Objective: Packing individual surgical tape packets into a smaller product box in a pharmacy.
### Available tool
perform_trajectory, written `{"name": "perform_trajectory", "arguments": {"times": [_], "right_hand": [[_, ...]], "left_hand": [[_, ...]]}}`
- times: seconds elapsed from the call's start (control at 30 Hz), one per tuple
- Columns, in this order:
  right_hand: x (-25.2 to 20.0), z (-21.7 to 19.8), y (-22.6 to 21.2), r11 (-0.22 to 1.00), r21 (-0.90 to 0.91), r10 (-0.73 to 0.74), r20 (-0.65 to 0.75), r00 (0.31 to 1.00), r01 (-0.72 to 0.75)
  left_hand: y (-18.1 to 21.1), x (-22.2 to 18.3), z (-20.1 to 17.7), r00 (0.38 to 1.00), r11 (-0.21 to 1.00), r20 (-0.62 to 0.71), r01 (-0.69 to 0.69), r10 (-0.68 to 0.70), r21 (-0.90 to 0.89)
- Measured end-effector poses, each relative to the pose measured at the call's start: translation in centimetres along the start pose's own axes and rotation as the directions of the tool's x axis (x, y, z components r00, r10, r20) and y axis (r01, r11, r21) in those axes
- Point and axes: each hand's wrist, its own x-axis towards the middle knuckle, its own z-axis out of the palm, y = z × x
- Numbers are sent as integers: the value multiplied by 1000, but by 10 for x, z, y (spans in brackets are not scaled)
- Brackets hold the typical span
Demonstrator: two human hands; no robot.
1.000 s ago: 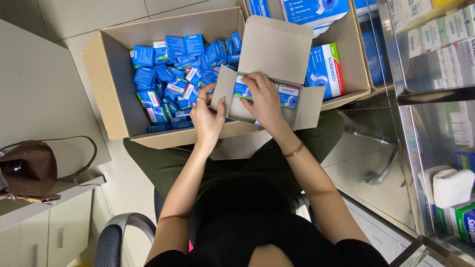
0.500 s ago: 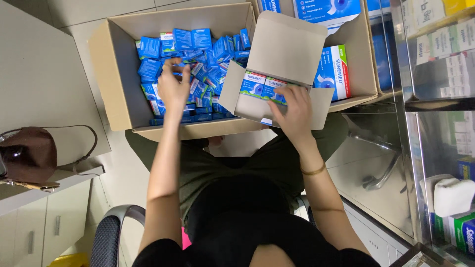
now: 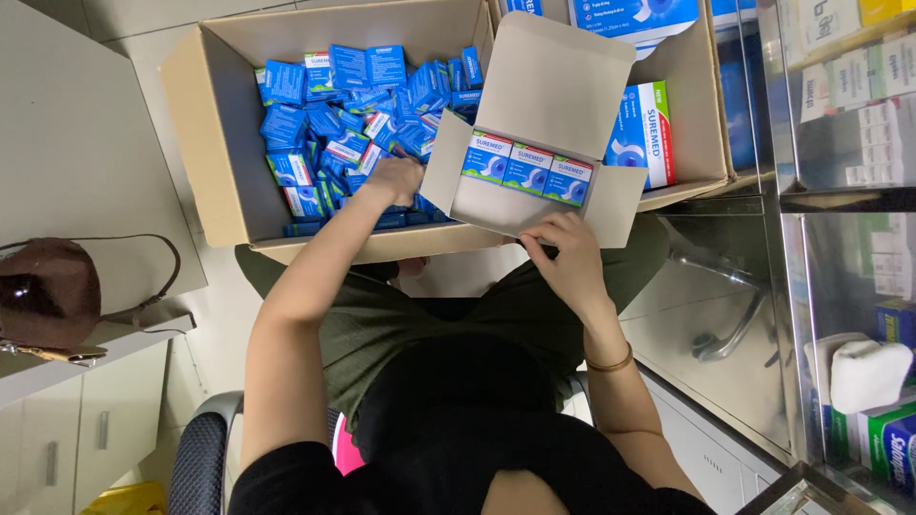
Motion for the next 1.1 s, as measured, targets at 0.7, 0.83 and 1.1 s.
{"name": "perform_trajectory", "arguments": {"times": [0.7,0.83,1.1], "right_hand": [[-8,33,10,967,-229,-146,-119,982,116],[-10,29,5,968,-220,-151,-149,977,116],[-15,16,-3,969,-208,-172,-174,970,135]], "left_hand": [[-35,39,67,929,762,36,-325,369,561],[-39,47,78,915,731,52,-352,399,584],[-60,76,117,970,902,-42,-207,240,379]]}}
